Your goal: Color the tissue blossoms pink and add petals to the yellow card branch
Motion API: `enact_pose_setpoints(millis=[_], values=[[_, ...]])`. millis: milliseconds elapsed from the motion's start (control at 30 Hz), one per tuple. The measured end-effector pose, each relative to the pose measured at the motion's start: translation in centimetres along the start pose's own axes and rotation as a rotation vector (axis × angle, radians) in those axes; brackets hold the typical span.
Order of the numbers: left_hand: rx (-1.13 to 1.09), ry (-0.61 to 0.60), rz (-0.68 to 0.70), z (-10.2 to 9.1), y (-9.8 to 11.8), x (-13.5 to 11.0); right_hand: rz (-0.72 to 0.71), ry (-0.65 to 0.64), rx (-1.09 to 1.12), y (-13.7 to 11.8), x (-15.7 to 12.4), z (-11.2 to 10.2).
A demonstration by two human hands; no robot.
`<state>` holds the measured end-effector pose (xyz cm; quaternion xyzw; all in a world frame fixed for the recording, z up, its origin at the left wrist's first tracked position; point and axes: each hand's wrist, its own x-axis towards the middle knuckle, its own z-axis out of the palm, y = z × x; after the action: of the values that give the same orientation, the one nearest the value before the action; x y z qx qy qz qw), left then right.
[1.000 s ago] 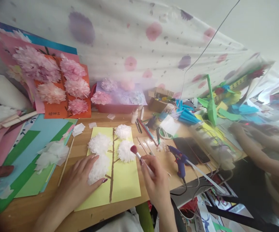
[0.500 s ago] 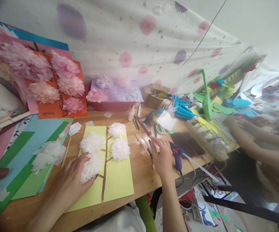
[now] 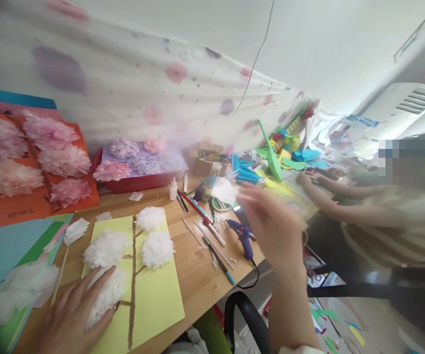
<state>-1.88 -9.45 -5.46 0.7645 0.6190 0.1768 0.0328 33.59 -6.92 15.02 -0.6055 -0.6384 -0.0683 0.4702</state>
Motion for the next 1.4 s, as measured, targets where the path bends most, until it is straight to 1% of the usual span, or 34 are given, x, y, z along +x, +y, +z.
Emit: enact_pose_setpoints(millis=[67,167,233,300,367,400,433,467,500,533,567,600,633,667,733,800,900,967,1033,1100,1167,1233,1300,1400], values=[[0.004,-0.032,-0.019,-0.2,0.4,0.1,0.01,0.074,-0.046,-1.3,1.5,-0.5],[0.025,-0.091,-0.039,-0.9,0.5,-0.1,-0.021,0.11,-0.095,-2.2,2.9,0.2],[0.04,-0.116,-0.056,-2.0,0.6,-0.1,-0.065,0.067,-0.099,-2.3,3.3,1.3],[0.012,-0.108,-0.06,-3.8,1.4,0.5,-0.079,-0.022,-0.04,-2.3,3.4,2.3],[-0.135,-0.071,-0.022,-5.7,3.5,2.2,-0.063,-0.112,0.081,-2.4,3.3,3.1],[-0.253,-0.072,-0.005,-6.3,5.1,3.4,-0.047,-0.164,0.146,-2.6,3.2,3.5],[-0.386,-0.103,-0.005,-6.7,6.9,4.8,-0.032,-0.219,0.204,-3.0,3.1,3.8],[-0.524,-0.156,-0.006,-6.6,9.0,6.2,-0.017,-0.275,0.255,-3.3,3.0,4.1],[-0.653,-0.207,0.026,-6.1,11.2,7.7,-0.004,-0.326,0.3,-3.7,2.9,4.5],[-0.749,-0.264,0.109,-5.1,13.4,9.0,0.006,-0.371,0.341,-4.1,2.7,4.7],[-0.826,-0.329,0.205,-3.8,15.3,10.2,0.013,-0.409,0.377,-4.3,2.7,4.9],[-0.894,-0.423,0.285,-2.3,16.9,11.2,0.018,-0.435,0.406,-4.4,2.6,4.9],[-0.911,-0.463,0.307,-0.7,18.1,12.1,0.023,-0.456,0.432,-4.3,2.5,4.8],[-0.915,-0.482,0.312,0.8,18.8,12.7,0.031,-0.473,0.453,-3.9,2.5,4.6],[-0.925,-0.503,0.292,2.8,19.1,13.6,0.07,-0.496,0.485,-2.6,2.3,3.9],[-0.942,-0.498,0.242,3.5,18.2,14.4,0.133,-0.53,0.486,-0.8,1.7,3.1],[-0.985,-0.455,0.154,2.7,16.3,15.8,0.172,-0.619,0.339,1.8,-0.5,2.8],[-0.999,-0.406,0.108,1.7,15.3,16.5,0.163,-0.696,0.149,2.7,-2.8,3.4],[-0.984,-0.377,0.089,0.9,14.8,16.5,0.184,-0.789,-0.088,3.0,-5.2,4.5],[-0.93,-0.404,0.112,0.5,14.6,15.4,0.24,-0.882,-0.279,2.9,-7.4,5.6],[-0.839,-0.475,0.174,0.4,14.8,13.5,0.323,-0.94,-0.37,2.6,-8.7,6.5],[-0.738,-0.53,0.244,0.5,15.1,11.5,0.388,-0.963,-0.376,2.5,-9.2,7.2],[-0.656,-0.551,0.292,0.7,15.5,10.0,0.411,-0.984,-0.344,2.6,-9.2,7.6],[-0.572,-0.573,0.327,0.9,15.8,9.4,0.422,-1.052,-0.257,3.1,-8.9,7.7]])
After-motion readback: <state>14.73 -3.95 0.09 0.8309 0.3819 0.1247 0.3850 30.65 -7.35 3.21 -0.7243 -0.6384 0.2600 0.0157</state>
